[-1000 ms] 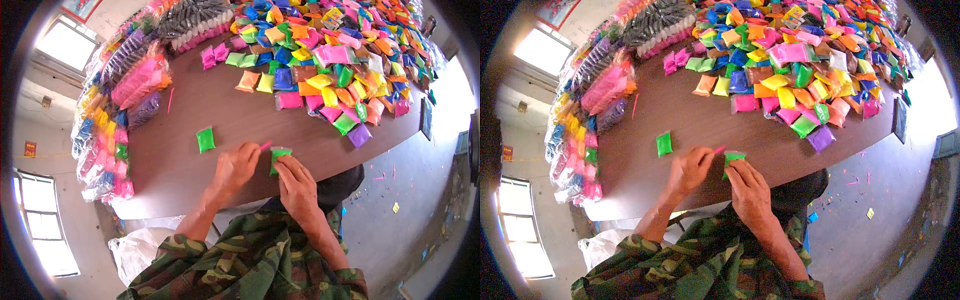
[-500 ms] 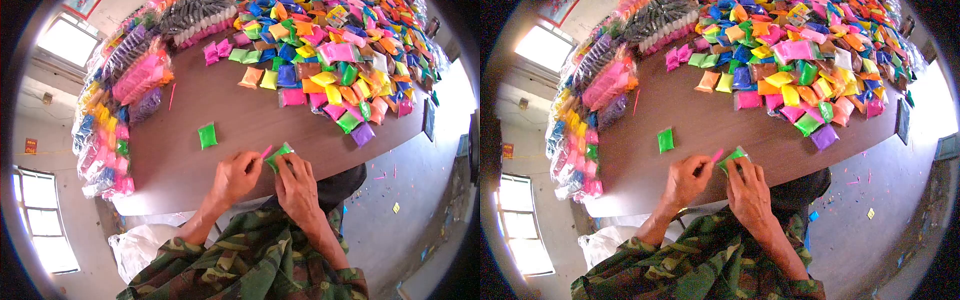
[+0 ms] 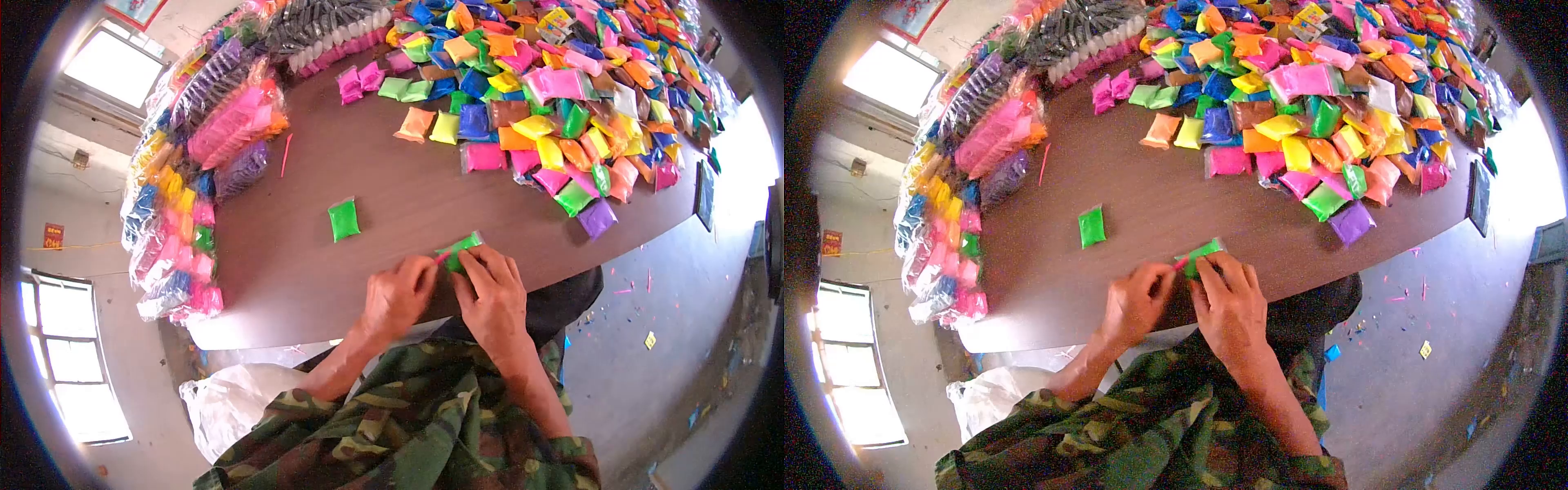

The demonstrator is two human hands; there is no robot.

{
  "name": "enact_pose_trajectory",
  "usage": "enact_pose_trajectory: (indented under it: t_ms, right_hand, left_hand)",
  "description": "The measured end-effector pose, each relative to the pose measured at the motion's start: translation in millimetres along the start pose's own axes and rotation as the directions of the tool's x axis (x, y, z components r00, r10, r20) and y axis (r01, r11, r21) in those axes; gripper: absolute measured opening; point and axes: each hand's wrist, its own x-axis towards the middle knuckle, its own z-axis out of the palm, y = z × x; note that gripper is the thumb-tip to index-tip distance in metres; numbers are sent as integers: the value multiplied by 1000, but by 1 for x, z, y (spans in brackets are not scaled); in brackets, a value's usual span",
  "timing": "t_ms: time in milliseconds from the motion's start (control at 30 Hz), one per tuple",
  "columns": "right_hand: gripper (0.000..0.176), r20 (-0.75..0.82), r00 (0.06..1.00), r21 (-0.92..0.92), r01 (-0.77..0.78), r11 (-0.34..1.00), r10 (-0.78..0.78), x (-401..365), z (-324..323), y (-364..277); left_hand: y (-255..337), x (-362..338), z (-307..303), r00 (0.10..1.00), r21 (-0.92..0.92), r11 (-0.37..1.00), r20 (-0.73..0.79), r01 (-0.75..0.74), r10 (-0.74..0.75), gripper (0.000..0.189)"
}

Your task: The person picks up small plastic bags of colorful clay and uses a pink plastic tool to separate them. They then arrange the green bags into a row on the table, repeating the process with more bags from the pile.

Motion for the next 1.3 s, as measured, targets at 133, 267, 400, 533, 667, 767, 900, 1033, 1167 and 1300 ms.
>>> enact_pose_trajectory:
  t_ms: [133,267,400,533,667,767,900,1033,1167,1300]
  right_hand:
    - [35,-2,1000,7,-12,1000,12,1,0,2]
    - [34,32,998,20,-48,999,47,5,-2,1]
    - [32,5,999,32,-40,999,40,2,-1,2]
    - [29,2,1000,21,-27,999,27,3,0,3]
    - [28,-24,1000,11,-7,1000,7,1,3,3]
    - [28,-46,999,-6,21,1000,-21,0,3,2]
    - [29,-53,999,10,0,1000,0,0,4,3]
    - [30,-56,998,16,-32,999,33,2,6,5]
    - [30,-78,996,25,-39,999,41,6,3,2]
    - [27,-44,997,52,-59,997,62,7,4,6]
  left_hand:
    - [-12,6,-4,987,-6,988,-38,156,-156,11]
    - [9,-4,-5,999,-44,999,30,-29,30,13]
    - [0,9,-7,998,117,992,34,53,-57,12]
    - [10,32,-22,998,6,999,46,37,-37,9]
    - [11,40,-16,993,-18,1000,115,-17,19,7]
    - [-6,52,-14,985,19,999,172,-27,23,8]
    - [4,55,-24,989,-13,999,138,-42,43,8]
    - [13,24,-15,991,-116,990,115,77,-64,9]
    - [-4,3,-2,978,-65,979,91,191,-185,12]
    - [3,-4,-6,974,-125,966,58,227,-221,11]
